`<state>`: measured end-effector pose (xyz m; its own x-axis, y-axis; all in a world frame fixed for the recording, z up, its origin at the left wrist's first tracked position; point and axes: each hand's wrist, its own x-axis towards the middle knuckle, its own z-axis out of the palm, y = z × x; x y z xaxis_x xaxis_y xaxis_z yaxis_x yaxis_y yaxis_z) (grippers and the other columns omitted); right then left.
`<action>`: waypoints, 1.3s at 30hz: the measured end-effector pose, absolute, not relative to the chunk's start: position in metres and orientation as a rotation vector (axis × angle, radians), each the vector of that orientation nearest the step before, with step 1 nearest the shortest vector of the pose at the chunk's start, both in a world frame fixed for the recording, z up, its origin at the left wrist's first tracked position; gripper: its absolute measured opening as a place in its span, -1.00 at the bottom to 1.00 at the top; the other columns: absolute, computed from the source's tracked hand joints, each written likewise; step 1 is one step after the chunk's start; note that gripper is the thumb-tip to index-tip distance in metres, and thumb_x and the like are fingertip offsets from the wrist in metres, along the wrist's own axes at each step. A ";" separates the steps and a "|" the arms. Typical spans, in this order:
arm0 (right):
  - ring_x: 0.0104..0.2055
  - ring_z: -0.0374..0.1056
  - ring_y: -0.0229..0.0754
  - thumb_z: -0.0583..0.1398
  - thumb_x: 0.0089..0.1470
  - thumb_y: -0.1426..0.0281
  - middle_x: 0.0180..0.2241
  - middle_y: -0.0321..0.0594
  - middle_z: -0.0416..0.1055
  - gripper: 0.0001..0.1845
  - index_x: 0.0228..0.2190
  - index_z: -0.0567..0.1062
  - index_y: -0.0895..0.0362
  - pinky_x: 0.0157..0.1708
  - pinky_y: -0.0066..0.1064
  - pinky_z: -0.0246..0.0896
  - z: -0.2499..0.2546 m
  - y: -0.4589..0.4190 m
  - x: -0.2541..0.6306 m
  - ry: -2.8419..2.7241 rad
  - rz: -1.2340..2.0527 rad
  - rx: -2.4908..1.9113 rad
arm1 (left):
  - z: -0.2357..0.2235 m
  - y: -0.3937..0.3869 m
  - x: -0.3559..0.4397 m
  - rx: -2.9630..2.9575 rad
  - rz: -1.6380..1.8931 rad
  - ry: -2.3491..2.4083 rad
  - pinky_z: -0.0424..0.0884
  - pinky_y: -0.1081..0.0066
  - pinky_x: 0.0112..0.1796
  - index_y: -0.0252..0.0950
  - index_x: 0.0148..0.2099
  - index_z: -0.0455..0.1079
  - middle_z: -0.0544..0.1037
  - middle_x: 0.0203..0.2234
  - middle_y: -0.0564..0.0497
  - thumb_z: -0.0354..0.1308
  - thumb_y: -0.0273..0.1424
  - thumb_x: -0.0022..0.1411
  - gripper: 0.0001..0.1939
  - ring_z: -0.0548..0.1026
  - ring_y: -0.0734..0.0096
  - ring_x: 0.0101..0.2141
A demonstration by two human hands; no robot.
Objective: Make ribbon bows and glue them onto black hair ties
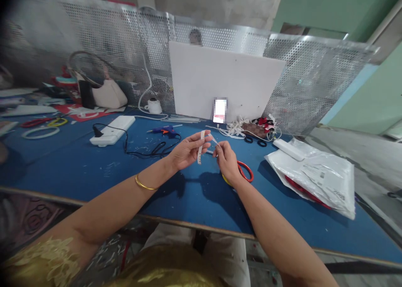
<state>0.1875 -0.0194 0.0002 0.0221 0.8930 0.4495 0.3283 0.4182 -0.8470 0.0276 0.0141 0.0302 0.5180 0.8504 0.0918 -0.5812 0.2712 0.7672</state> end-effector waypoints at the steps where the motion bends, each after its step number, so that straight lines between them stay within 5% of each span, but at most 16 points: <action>1: -0.66 0.08 -0.31 0.00 0.19 0.12 -0.64 -0.41 0.18 -0.69 -0.46 0.28 0.06 -0.62 -0.44 0.01 0.000 -0.020 0.187 -1.548 0.649 -1.120 | 0.031 0.014 0.027 0.840 0.995 0.352 0.49 0.56 -0.28 -0.28 -0.08 0.48 0.61 -0.23 0.00 0.13 -0.64 0.17 -0.70 0.58 0.53 -0.36; 9: -0.65 0.12 -0.34 0.06 0.15 0.13 -0.60 -0.36 0.25 -0.67 -0.39 0.44 0.11 -0.62 -0.47 0.02 -0.006 -0.015 0.189 -1.583 0.669 -1.149 | 0.032 0.018 0.023 0.842 1.062 0.304 0.50 0.57 -0.31 -0.30 -0.09 0.49 0.59 -0.17 -0.02 0.17 -0.57 0.17 -0.75 0.58 0.50 -0.33; 20: -0.67 0.18 -0.33 0.09 0.13 0.16 -0.59 -0.37 0.37 -0.75 -0.43 0.33 0.08 -0.62 -0.48 0.05 -0.006 -0.017 0.186 -1.535 0.670 -1.184 | 0.031 0.021 0.018 1.130 1.081 0.337 0.46 0.56 -0.41 -0.15 0.11 0.36 0.39 0.11 -0.09 0.23 -0.57 0.08 -0.47 0.56 0.56 -0.42; 28: -0.68 0.12 -0.33 0.14 0.10 0.17 -0.69 -0.39 0.30 -0.72 -0.49 0.37 0.10 -0.64 -0.50 0.02 -0.003 -0.019 0.185 -1.573 0.637 -1.198 | 0.030 0.027 0.016 1.181 1.060 0.310 0.45 0.53 -0.46 -0.05 0.30 0.04 0.45 0.05 -0.17 0.19 -0.57 0.11 -0.24 0.52 0.58 -0.52; 39: -0.63 0.23 -0.32 0.16 0.09 0.21 -0.59 -0.33 0.39 -0.76 -0.42 0.43 0.14 -0.63 -0.49 0.12 0.008 -0.028 0.180 -1.489 0.824 -1.088 | 0.029 0.037 0.012 1.475 1.079 0.463 0.45 0.50 -0.49 -0.11 0.34 -0.09 0.39 0.09 -0.26 0.18 -0.50 0.12 -0.18 0.55 0.49 -0.52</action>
